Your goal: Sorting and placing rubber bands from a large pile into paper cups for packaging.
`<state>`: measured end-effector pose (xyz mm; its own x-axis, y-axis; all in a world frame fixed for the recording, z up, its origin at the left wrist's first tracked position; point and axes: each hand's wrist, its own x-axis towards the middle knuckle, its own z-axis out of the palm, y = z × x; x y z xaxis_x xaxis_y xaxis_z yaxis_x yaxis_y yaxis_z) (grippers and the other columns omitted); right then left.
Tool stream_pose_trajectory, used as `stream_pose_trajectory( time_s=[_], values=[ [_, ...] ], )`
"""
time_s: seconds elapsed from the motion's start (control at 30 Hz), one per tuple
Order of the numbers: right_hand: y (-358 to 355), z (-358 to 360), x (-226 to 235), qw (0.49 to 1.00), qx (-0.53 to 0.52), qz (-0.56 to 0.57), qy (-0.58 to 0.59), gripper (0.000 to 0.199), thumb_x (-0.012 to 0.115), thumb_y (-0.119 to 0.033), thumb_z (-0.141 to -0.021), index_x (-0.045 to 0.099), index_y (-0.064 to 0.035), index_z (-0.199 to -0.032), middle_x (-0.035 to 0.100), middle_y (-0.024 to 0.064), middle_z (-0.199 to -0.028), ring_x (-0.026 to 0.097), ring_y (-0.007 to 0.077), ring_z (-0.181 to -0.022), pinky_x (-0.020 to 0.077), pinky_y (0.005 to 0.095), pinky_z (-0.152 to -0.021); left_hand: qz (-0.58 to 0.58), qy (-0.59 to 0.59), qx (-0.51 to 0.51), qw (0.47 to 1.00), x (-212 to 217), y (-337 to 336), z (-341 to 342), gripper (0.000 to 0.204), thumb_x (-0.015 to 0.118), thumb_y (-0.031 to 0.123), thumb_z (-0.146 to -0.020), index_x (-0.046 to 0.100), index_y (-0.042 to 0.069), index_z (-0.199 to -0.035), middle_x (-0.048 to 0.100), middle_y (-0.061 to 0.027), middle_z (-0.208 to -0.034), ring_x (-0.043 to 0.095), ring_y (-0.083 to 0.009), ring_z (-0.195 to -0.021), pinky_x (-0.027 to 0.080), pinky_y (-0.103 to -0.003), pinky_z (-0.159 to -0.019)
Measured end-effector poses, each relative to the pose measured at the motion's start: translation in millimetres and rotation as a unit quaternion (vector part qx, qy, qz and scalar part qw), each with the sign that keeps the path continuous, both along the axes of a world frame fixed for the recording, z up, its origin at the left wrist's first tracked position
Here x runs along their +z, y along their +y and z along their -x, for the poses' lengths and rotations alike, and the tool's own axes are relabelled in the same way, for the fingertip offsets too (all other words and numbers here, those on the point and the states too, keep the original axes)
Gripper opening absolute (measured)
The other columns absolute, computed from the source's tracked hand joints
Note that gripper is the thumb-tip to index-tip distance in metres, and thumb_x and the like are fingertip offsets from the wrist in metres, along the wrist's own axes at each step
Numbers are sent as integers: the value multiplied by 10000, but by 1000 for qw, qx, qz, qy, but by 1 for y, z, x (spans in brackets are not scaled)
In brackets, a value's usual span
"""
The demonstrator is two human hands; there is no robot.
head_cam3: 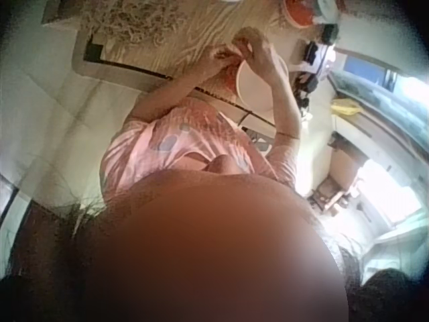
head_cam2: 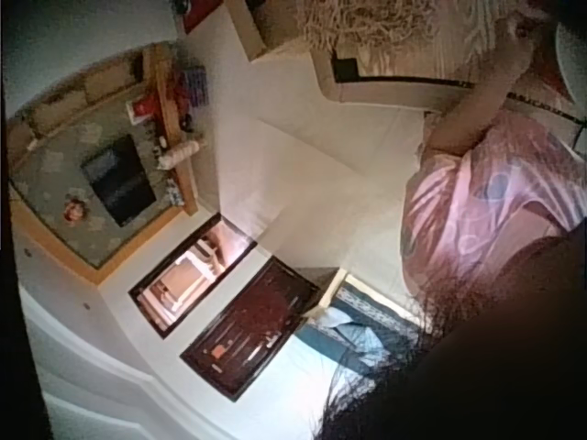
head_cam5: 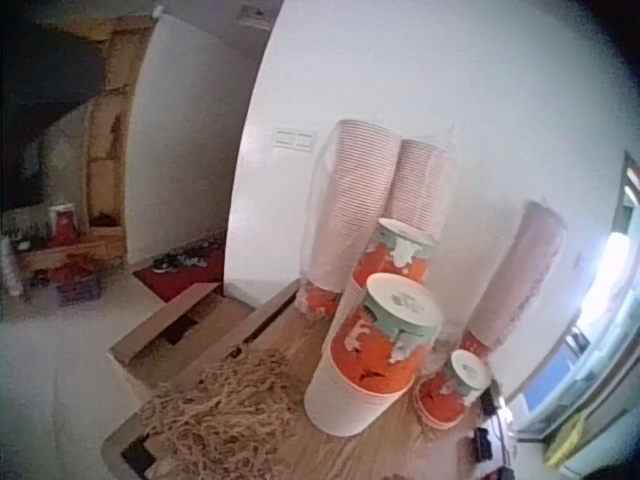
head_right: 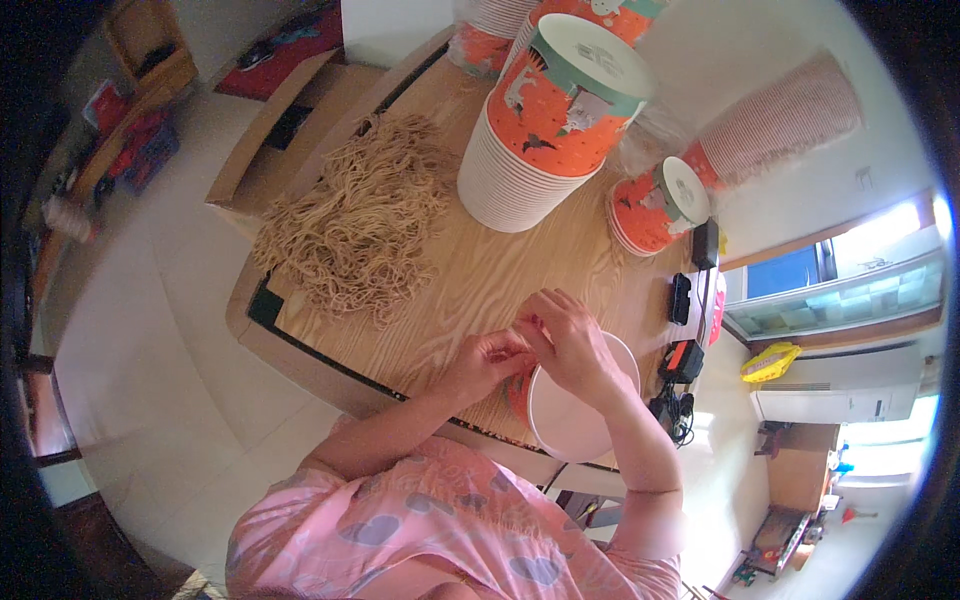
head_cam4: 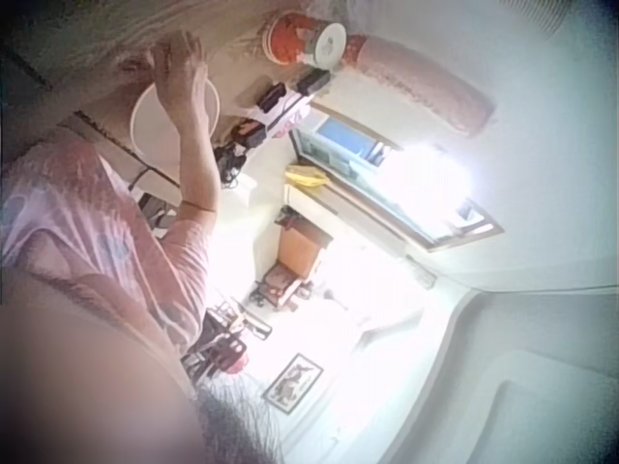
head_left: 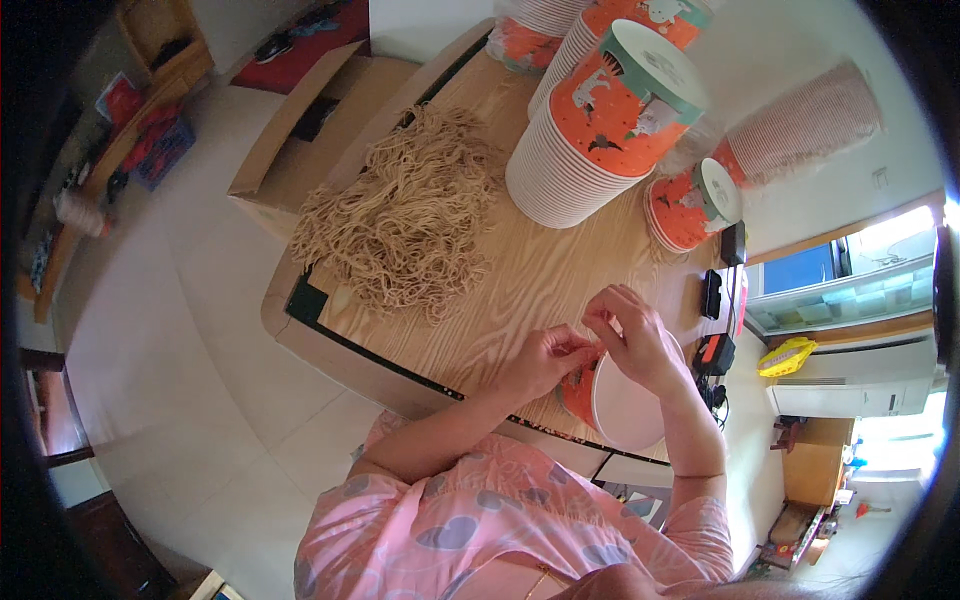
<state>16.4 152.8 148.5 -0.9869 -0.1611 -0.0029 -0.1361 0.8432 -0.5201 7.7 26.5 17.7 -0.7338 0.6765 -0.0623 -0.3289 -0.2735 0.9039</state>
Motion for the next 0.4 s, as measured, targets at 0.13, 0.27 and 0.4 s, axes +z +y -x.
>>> stream_pose_trajectory(
  time_s=[0.13, 0.27, 0.4],
  values=[
    [-1, -3, -2, 999, -27, 43, 16, 75, 583, -55, -854, 551, 12, -863, 581, 117, -803, 580, 264, -761, 462, 325, -695, -13, 47, 34, 998, -4, 3, -3, 138, 675, 129, -857, 649, 4, -911, 665, -35, -793, 606, -75, -729, 511, -239, -654],
    [1, -6, 2, 972, -132, 174, -89, 80, 545, -70, -906, 533, 10, -902, 560, 62, -766, 542, 137, -699, 455, 269, -660, 5, 4, 3, 1000, -2, 0, -3, 97, 667, 76, -845, 665, 33, -932, 653, -20, -881, 603, -86, -815, 507, -246, -750],
    [9, -10, 1, 981, -131, 129, -55, 76, 528, -83, -925, 521, -8, -934, 541, 34, -761, 500, 98, -698, 449, 248, -656, 4, 28, 4, 1000, -3, -2, -3, 115, 657, 85, -859, 667, 59, -970, 650, -57, -965, 608, -95, -870, 509, -236, -765]
  ],
)
